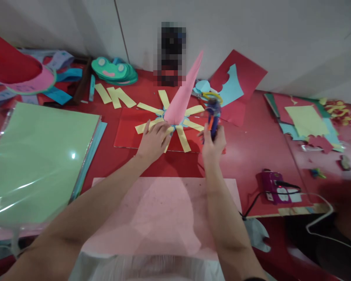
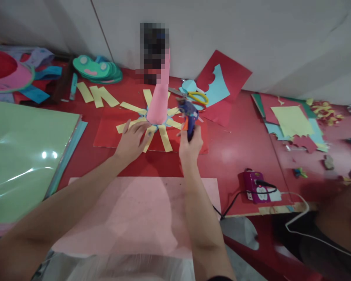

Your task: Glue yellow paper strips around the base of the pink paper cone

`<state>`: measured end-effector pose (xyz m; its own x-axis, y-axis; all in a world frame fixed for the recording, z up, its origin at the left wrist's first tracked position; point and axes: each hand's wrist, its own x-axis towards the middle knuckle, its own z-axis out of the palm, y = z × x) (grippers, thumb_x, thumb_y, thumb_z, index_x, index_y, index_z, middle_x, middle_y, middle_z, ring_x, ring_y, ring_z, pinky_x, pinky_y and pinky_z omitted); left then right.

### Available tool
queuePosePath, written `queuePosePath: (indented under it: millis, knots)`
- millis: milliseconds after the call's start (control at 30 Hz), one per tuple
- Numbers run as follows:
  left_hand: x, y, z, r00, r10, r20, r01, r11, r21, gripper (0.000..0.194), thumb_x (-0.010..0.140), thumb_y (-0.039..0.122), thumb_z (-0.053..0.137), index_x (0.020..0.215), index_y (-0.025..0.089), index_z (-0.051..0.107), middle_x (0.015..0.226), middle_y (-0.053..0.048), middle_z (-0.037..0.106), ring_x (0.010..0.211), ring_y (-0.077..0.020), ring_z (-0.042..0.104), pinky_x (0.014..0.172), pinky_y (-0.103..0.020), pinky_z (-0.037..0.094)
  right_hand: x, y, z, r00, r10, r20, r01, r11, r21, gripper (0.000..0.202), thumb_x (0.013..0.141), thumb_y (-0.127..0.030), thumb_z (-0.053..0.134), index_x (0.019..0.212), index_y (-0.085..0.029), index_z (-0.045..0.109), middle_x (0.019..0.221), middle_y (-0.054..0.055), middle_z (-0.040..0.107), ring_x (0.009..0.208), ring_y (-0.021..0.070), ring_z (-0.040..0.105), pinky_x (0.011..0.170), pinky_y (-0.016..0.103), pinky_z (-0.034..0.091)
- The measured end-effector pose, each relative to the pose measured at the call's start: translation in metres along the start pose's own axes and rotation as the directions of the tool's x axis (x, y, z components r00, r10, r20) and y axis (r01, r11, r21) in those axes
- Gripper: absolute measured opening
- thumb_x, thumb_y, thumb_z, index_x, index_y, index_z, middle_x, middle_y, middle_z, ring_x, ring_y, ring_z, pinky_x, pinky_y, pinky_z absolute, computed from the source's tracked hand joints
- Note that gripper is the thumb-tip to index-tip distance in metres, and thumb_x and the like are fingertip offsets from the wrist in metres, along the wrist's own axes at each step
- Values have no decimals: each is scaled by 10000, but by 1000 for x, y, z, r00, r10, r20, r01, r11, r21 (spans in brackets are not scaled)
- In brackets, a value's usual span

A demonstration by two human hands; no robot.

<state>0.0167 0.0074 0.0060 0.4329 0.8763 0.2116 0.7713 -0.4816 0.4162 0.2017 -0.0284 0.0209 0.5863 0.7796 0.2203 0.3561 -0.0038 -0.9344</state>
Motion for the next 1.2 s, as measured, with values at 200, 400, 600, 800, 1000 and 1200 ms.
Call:
queuePosePath:
  millis: [200, 400, 600, 800, 1000, 1200]
  knots:
    - [3, -3, -2, 994, -112, 16, 111, 994, 16, 421, 983, 305, 304, 1309, 150, 522, 1389, -118, 553, 1343, -236, 454, 1212, -483, 186, -4, 5, 8, 995, 89, 55, -55, 894, -445, 202, 854, -407, 462, 956, -238, 505, 748, 24, 604, 673, 210, 578, 625, 305, 369]
    - [1, -4, 3, 989, -147, -22, 148, 986, 73, 411, 977, 323, 332, 1308, 176, 525, 1405, -114, 541, 1360, -266, 431, 1202, -524, 187, -3, 5, 8, 990, 143, 19, -119, 885, -451, 266, 882, -439, 423, 1043, -238, 487, 699, 14, 554, 645, 217, 543, 639, 310, 363]
    - [2, -5, 0, 986, -154, -63, 155, 988, 22, 377, 952, 291, 375, 1261, 165, 552, 1314, -136, 594, 1227, -280, 541, 1090, -479, 376, -3, 6, 8, 987, 157, 14, -140, 913, -382, 269, 875, -497, 450, 972, -247, 475, 644, -20, 472, 624, 210, 515, 653, 310, 356]
    - [1, -5, -2, 981, -155, -117, 160, 987, 31, 345, 917, 255, 412, 1224, 214, 566, 1299, -112, 596, 1204, -286, 548, 1052, -489, 401, -2, 5, 7, 984, 179, 21, -157, 910, -385, 215, 873, -455, 471, 952, -255, 474, 652, -22, 470, 607, 197, 497, 639, 303, 335]
    - [2, -14, -1, 952, -243, -184, 256, 965, 48, 363, 913, 280, 433, 1260, 237, 529, 1358, -120, 545, 1238, -313, 521, 1044, -517, 411, -1, 5, 6, 984, 178, 30, -151, 904, -401, 250, 879, -462, 462, 1002, -247, 493, 672, -7, 520, 647, 217, 540, 650, 308, 352]
    - [4, -20, -3, 934, -283, -218, 284, 958, -26, 344, 915, 293, 441, 1239, 225, 534, 1331, -140, 548, 1235, -337, 512, 990, -518, 453, 0, 8, 6, 986, 164, 21, -147, 926, -348, 233, 860, -471, 488, 950, -257, 486, 643, -21, 495, 630, 205, 519, 648, 303, 346]
